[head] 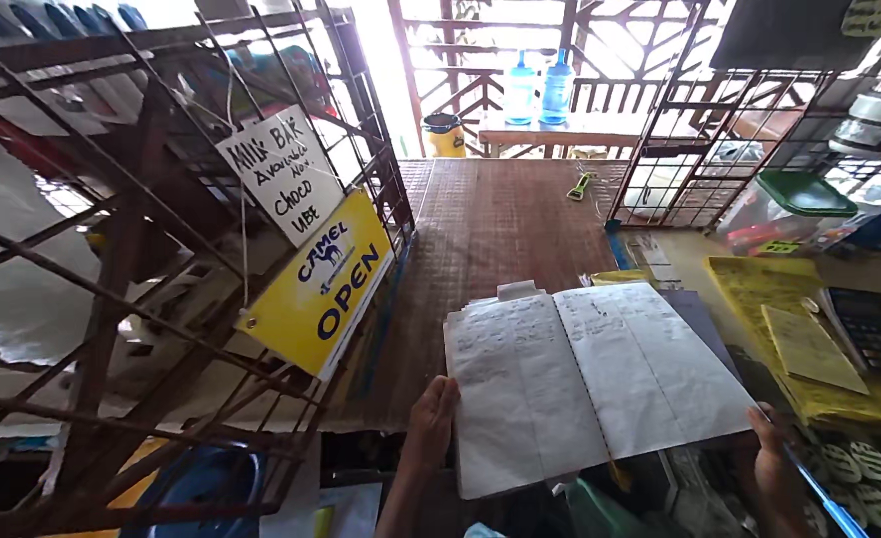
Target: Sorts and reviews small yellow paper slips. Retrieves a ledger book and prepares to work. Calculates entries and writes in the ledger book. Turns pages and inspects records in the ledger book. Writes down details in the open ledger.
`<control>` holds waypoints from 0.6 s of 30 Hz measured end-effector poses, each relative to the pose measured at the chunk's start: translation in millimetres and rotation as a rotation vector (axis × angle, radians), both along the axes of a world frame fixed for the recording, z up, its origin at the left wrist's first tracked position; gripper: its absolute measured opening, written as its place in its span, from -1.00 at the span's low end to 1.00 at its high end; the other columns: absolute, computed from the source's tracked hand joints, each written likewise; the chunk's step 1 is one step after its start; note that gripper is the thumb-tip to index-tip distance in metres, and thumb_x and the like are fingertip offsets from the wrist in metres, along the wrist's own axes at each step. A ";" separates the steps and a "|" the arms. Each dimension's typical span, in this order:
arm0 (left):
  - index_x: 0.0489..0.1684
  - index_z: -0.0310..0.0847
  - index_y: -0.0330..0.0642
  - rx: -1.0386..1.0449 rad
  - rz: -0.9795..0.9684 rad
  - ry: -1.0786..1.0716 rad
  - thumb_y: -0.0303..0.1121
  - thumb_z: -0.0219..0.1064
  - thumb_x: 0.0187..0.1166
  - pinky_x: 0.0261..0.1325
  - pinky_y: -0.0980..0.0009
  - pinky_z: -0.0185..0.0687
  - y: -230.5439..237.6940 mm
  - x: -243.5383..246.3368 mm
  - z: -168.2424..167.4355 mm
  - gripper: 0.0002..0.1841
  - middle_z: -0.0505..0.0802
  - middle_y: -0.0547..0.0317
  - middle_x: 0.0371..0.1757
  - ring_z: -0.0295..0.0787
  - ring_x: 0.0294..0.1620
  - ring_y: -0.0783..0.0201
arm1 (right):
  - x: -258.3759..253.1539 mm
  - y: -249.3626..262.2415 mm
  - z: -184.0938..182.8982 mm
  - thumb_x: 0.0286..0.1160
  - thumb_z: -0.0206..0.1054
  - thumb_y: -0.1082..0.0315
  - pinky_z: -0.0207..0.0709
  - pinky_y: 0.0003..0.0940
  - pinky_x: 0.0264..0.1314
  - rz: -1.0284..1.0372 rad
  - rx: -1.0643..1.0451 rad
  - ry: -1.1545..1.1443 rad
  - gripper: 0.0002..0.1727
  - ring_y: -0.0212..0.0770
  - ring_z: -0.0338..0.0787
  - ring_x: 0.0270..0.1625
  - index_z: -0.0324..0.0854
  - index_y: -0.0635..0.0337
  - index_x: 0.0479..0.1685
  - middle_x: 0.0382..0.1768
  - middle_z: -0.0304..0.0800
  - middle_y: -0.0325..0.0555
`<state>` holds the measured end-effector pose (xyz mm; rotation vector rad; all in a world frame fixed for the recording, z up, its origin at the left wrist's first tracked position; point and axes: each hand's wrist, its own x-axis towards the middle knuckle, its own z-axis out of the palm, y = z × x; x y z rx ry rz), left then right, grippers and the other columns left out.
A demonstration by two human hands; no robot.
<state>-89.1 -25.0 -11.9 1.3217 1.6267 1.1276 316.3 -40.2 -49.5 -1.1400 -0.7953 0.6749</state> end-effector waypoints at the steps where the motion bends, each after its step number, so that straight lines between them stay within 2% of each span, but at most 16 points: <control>1: -0.34 0.51 -0.16 0.000 0.000 0.002 -0.24 -0.05 0.81 -0.32 0.63 0.44 0.1 -0.1 -0.2 -0.68 0.52 0.44 -0.53 0.47 -0.50 0.63 | 0.2 0.2 -0.3 0.60 0.00 0.39 0.69 -0.70 -0.18 0.003 0.004 0.005 -0.69 -0.72 0.77 -0.34 0.59 -0.22 -0.36 -0.44 0.79 -0.71; 4: -0.32 0.51 -0.15 -0.008 -0.002 0.019 -0.25 -0.01 0.80 -0.36 0.63 0.42 0.5 -0.8 -2.5 -0.71 0.52 0.43 -0.55 0.46 -0.52 0.63 | 0.0 0.0 0.5 0.61 -0.02 0.40 0.69 -0.72 -0.20 0.003 0.006 -0.010 -0.67 -0.72 0.76 -0.35 0.60 -0.22 -0.34 -0.45 0.80 -0.72; 8: -0.15 0.58 -0.26 -0.042 -0.018 0.067 -0.30 0.20 0.69 -0.33 0.55 0.49 -0.4 -1.1 0.4 -0.81 0.62 0.34 -0.49 0.53 -0.50 0.55 | 2.7 0.6 -3.2 0.61 0.01 0.38 0.67 -0.73 -0.16 0.006 0.017 -0.050 -0.69 -0.74 0.75 -0.34 0.60 -0.25 -0.34 -0.44 0.78 -0.76; 11: -0.15 0.56 -0.25 -0.046 -0.025 0.053 -0.36 0.32 0.59 -0.37 0.55 0.50 0.2 -1.3 -0.6 -0.86 0.62 0.32 -0.51 0.54 -0.53 0.53 | 2.4 1.4 -2.9 0.60 0.01 0.38 0.65 -0.74 -0.19 -0.008 0.007 -0.054 -0.69 -0.75 0.72 -0.36 0.58 -0.24 -0.39 -0.47 0.74 -0.75; 18: -0.15 0.55 -0.25 -0.065 -0.028 0.045 -0.39 0.34 0.58 -0.36 0.57 0.52 -0.8 -1.0 -0.1 -0.88 0.63 0.32 -0.49 0.56 -0.52 0.52 | -0.4 0.7 1.4 0.58 -0.01 0.42 0.67 -0.73 -0.21 -0.015 -0.010 -0.033 -0.69 -0.73 0.75 -0.37 0.59 -0.19 -0.36 -0.48 0.77 -0.72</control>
